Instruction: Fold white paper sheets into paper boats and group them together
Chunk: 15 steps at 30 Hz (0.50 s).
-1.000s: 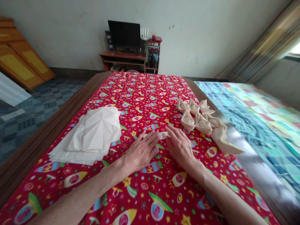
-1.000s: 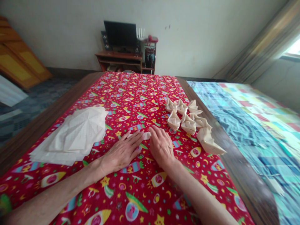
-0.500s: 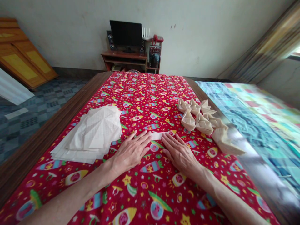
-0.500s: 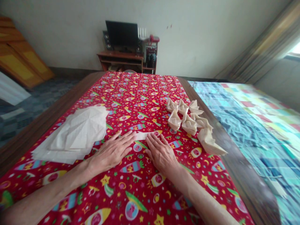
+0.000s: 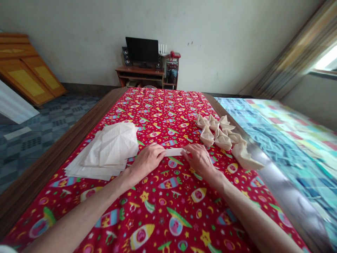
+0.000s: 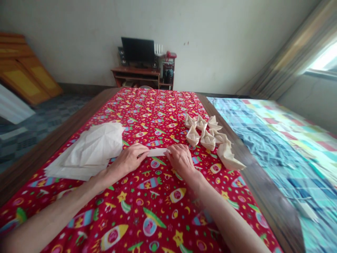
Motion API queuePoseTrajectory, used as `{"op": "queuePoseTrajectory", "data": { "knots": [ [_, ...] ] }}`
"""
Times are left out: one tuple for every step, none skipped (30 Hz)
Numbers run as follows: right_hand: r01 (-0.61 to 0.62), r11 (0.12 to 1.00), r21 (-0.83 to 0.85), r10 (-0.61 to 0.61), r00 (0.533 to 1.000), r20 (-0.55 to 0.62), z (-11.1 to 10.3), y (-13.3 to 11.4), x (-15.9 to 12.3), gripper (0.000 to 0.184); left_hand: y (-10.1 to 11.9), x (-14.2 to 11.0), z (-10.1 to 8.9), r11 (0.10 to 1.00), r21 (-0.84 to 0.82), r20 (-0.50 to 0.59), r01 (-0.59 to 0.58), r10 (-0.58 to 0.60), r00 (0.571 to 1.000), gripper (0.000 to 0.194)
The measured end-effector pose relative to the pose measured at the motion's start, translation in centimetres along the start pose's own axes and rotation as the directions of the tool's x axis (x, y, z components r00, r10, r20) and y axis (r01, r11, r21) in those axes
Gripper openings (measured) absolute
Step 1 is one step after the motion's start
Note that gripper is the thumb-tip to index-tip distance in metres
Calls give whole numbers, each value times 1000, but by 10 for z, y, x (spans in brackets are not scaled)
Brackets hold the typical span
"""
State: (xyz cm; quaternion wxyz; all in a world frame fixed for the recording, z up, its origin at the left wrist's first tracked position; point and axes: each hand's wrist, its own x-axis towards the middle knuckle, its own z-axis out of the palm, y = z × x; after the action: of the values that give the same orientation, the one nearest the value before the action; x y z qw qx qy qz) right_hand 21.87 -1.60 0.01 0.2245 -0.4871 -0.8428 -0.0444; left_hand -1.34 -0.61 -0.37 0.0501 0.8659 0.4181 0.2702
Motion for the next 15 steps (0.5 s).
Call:
{"op": "queuePoseTrajectory", "data": {
  "knots": [
    [-5,1000,-3,5,1000,-16,2,2,4,21,-1,4,1,1000,-4,4,-1,1,1000,21],
    [-6,1000,2,6,1000,-26,4,3,6,24,-2,7,2,1000,-4,6,-1,1,1000,19],
    [0,1000,19,1,1000,-31,5,4,8,25,-3,8,3,1000,-4,9,0,0,1000,18],
    [3,999,52,-1,1000,-27,7,5,8,23,-4,9,3,1000,-4,11,3,-3,1000,18],
    [-4,995,103,6,1000,-18,9,5,8,18,-5,9,4,1000,-6,8,8,-8,1000,20],
    [-24,986,166,25,1000,-4,9,5,7,12,-6,8,4,1000,-9,-4,15,-15,1000,23],
    [-57,971,231,57,998,6,10,5,6,9,-7,7,4,1000,-14,-26,24,-24,999,27],
    [-95,952,291,96,995,11,10,4,5,8,-7,6,5,999,-21,-56,35,-36,998,32],
    [-128,932,340,132,991,11,9,3,5,10,-7,5,5,998,-32,-96,52,-55,994,37],
    [-148,916,374,161,987,-3,8,1,4,12,-6,4,5,996,-49,-141,78,-84,986,42],
    [-154,907,393,181,983,-31,6,-1,3,14,-5,4,5,990,-79,-181,115,-127,975,47],
    [-145,905,401,187,980,-68,5,-4,3,14,-2,4,5,979,-131,-205,158,-183,961,51],
    [-125,909,398,180,978,-105,4,-7,3,14,2,4,5,956,-209,-205,208,-250,946,55],
    [-100,918,383,161,978,-132,2,-11,2,13,7,5,5,914,-312,-162,259,-320,934,58],
    [-72,930,359,133,980,-149,1,-15,2,11,12,6,5,848,-431,-77,309,-375,924,59]
  ]
}}
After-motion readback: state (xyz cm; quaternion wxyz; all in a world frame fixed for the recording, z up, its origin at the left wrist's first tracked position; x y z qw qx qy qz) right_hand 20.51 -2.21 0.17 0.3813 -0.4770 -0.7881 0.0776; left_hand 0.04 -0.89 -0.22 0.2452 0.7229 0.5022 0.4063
